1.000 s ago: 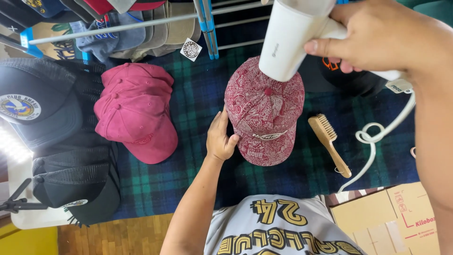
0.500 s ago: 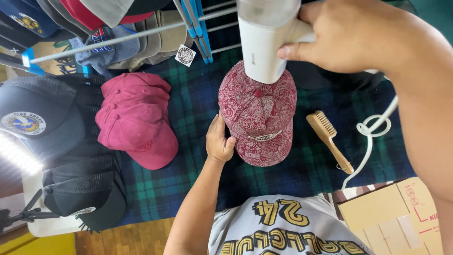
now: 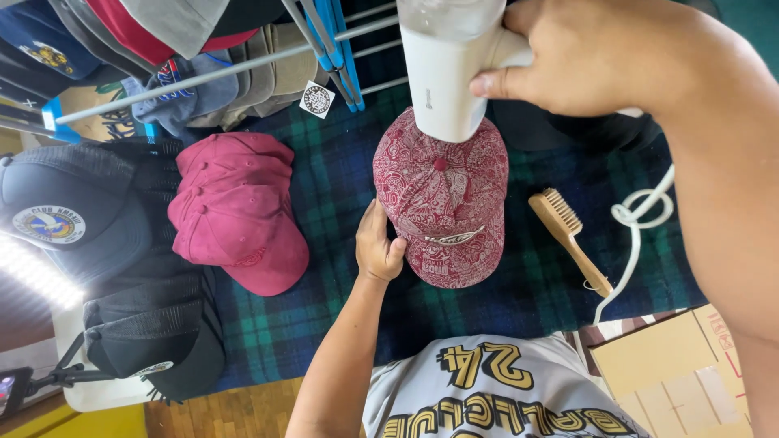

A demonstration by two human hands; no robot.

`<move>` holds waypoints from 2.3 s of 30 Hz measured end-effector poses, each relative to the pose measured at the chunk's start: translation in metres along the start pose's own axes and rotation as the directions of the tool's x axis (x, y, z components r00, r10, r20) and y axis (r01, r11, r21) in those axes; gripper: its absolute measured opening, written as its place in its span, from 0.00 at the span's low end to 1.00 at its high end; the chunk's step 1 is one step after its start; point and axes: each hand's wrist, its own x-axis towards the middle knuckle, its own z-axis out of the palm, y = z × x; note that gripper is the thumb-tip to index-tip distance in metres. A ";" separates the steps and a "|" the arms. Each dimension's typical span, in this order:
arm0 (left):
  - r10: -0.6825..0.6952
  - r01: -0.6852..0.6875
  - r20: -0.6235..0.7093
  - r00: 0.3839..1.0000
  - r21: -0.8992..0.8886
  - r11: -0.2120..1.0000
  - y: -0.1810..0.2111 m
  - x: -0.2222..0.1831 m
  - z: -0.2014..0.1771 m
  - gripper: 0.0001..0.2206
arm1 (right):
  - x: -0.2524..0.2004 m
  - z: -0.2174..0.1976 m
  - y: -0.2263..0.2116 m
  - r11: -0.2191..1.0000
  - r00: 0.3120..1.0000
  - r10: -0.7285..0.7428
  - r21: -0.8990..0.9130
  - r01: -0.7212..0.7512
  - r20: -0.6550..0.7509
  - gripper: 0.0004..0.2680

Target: Steaming and brushing baseball caps to clean and reshape them.

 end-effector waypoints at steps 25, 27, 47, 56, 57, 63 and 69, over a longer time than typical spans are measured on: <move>0.041 -0.041 -0.013 0.999 0.000 0.999 -0.006 -0.002 0.009 0.39 | -0.088 0.067 0.041 0.971 0.970 0.004 0.234 0.054 -0.243 0.18; 0.055 -0.056 -0.019 0.998 -0.007 0.998 -0.007 -0.003 0.009 0.38 | -0.085 0.067 0.045 0.969 0.976 0.026 0.247 0.028 -0.216 0.19; 0.145 -0.143 -0.009 0.989 0.114 0.983 -0.022 -0.004 0.012 0.37 | -0.089 0.272 0.077 -0.240 0.889 0.457 0.956 0.167 -0.040 0.12; 0.152 -0.149 -0.016 0.988 0.139 0.979 -0.023 -0.004 0.013 0.37 | -0.087 0.299 0.085 -0.259 0.892 0.448 0.944 0.203 -0.069 0.13; 0.151 -0.147 -0.018 0.988 0.140 0.979 -0.021 -0.003 0.013 0.37 | -0.081 0.296 0.090 -0.259 0.892 0.446 0.945 0.202 -0.069 0.13; 0.149 -0.145 -0.020 0.989 0.143 0.979 -0.013 0.003 0.012 0.37 | -0.049 0.265 0.111 -0.245 0.910 0.413 0.959 0.140 -0.027 0.10; 0.131 -0.128 -0.016 0.991 0.120 0.984 -0.015 0.001 0.011 0.38 | -0.019 0.245 0.132 -0.224 0.944 0.330 0.970 0.095 -0.017 0.08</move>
